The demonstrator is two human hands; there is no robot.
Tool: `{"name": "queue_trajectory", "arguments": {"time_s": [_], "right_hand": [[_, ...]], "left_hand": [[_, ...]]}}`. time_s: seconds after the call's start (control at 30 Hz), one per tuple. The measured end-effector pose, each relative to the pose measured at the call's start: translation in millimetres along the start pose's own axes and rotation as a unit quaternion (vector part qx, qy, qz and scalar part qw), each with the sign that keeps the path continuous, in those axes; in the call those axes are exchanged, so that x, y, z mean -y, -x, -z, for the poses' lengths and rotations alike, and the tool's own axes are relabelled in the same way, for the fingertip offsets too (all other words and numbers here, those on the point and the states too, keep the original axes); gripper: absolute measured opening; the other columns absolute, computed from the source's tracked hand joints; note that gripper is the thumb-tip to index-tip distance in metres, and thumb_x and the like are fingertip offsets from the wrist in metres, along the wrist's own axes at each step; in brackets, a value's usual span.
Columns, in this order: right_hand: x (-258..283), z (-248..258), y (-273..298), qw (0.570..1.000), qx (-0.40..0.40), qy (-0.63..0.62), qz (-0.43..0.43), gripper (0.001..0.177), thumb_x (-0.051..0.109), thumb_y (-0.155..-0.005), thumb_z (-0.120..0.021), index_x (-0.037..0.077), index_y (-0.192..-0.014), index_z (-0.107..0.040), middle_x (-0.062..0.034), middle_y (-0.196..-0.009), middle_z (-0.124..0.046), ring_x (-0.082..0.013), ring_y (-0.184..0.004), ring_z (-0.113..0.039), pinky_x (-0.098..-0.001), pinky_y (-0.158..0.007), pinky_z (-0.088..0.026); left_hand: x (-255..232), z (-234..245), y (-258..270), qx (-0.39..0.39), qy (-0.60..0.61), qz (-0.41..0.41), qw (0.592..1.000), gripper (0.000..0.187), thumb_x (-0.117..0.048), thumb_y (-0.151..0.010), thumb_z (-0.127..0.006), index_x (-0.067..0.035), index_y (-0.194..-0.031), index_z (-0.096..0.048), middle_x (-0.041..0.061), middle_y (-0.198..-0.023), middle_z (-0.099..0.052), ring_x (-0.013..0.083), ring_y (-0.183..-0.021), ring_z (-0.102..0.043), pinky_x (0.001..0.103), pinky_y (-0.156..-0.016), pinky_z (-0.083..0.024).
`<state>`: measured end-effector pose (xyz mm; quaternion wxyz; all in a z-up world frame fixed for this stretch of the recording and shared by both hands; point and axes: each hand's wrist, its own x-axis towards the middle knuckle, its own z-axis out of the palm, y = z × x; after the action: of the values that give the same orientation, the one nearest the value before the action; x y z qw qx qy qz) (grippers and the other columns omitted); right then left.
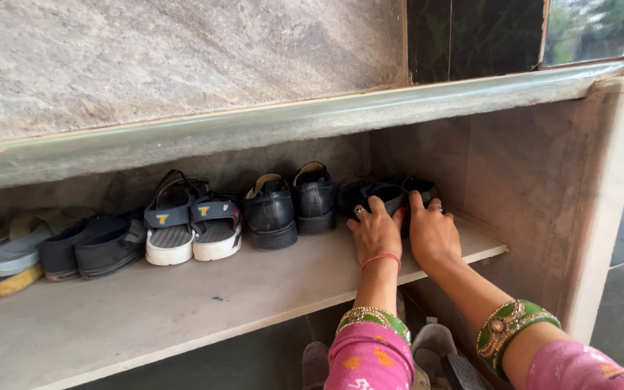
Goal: The person organizes a collection of footwear by picking up pairs of shoes and sandals from the floor and placing them neatly on a built-in shelf. They handle various types of shoes, including sneakers, loafers, and sandals, arranging them in a row.
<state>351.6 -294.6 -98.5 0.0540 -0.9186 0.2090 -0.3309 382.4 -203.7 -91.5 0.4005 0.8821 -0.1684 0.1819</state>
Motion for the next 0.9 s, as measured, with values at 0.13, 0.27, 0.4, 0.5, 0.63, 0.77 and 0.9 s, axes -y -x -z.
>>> {"name": "queue_trajectory", "arguments": {"time_s": [0.13,0.27,0.4,0.5,0.63,0.77,0.9], "right_hand": [[-3.8,-9.4,-12.2,1.0,0.009,-0.012,0.006,0.053,0.008,-0.098,-0.051,0.016,-0.149,-0.042,-0.0296,-0.131,-0.058,-0.0489,-0.108,-0.066,-0.0493,-0.086,-0.06],[-8.9,-17.7,-22.3,1.0,0.009,-0.012,0.016,0.049,0.01,-0.1,-0.05,0.016,-0.148,-0.044,-0.0296,-0.13,-0.058,-0.0483,-0.107,-0.067,-0.0501,-0.086,-0.059],[-11.7,-25.1,-28.2,0.999,-0.002,-0.021,0.027,0.053,0.008,-0.098,-0.05,0.016,-0.15,-0.043,-0.0302,-0.129,-0.059,-0.0471,-0.106,-0.068,-0.0502,-0.087,-0.059],[-8.8,-21.5,-28.9,0.999,0.004,-0.03,0.012,0.053,0.008,-0.1,-0.049,0.018,-0.152,-0.042,-0.0309,-0.132,-0.054,-0.0473,-0.108,-0.066,-0.0509,-0.089,-0.058],[-0.7,-10.7,-21.8,0.999,0.003,-0.038,-0.01,0.058,0.004,-0.098,-0.047,0.023,-0.152,-0.041,-0.0332,-0.141,-0.041,-0.0467,-0.113,-0.062,-0.0502,-0.089,-0.058],[1.1,-10.8,-22.3,0.999,0.019,-0.038,-0.018,0.059,0.01,-0.1,-0.049,0.023,-0.156,-0.035,-0.033,-0.143,-0.04,-0.0486,-0.118,-0.06,-0.0518,-0.09,-0.058],[-4.1,-19.0,-26.2,1.0,0.003,-0.022,0.01,0.065,0.017,-0.099,-0.053,0.018,-0.159,-0.027,-0.0375,-0.142,-0.039,-0.0528,-0.117,-0.057,-0.0516,-0.089,-0.058]], "left_hand": [[5.8,-19.2,-16.4,-0.004,-0.025,-0.007,1.0,0.057,-0.046,-0.1,-0.06,-0.006,-0.138,-0.048,0.026,-0.142,-0.053,0.0443,-0.126,-0.05,0.046,-0.105,-0.045],[9.9,-30.8,-32.4,-0.003,-0.053,-0.001,0.999,0.061,-0.05,-0.099,-0.06,-0.007,-0.141,-0.047,0.024,-0.137,-0.057,0.0422,-0.125,-0.051,0.045,-0.105,-0.044],[13.2,-36.5,-38.1,-0.014,-0.068,-0.009,0.998,0.064,-0.053,-0.1,-0.058,-0.007,-0.142,-0.046,0.023,-0.138,-0.057,0.0416,-0.126,-0.05,0.045,-0.107,-0.043],[9.8,-32.4,-37.4,-0.028,-0.039,0.007,0.999,0.065,-0.052,-0.096,-0.063,-0.007,-0.141,-0.046,0.024,-0.144,-0.049,0.0436,-0.124,-0.052,0.044,-0.101,-0.049],[8.6,-20.5,-33.7,-0.048,0.01,0.037,0.998,0.077,-0.05,-0.082,-0.075,-0.005,-0.137,-0.048,0.024,-0.145,-0.048,0.0434,-0.121,-0.058,0.042,-0.093,-0.058],[8.4,-17.9,-32.4,-0.061,0.001,0.019,0.998,0.08,-0.056,-0.079,-0.079,-0.001,-0.131,-0.053,0.026,-0.142,-0.049,0.046,-0.12,-0.057,0.044,-0.096,-0.055],[4.2,-13.6,-29.7,-0.061,0.0,0.016,0.998,0.073,-0.055,-0.083,-0.074,-0.001,-0.129,-0.056,0.027,-0.14,-0.049,0.0493,-0.119,-0.056,0.046,-0.098,-0.053]]}}
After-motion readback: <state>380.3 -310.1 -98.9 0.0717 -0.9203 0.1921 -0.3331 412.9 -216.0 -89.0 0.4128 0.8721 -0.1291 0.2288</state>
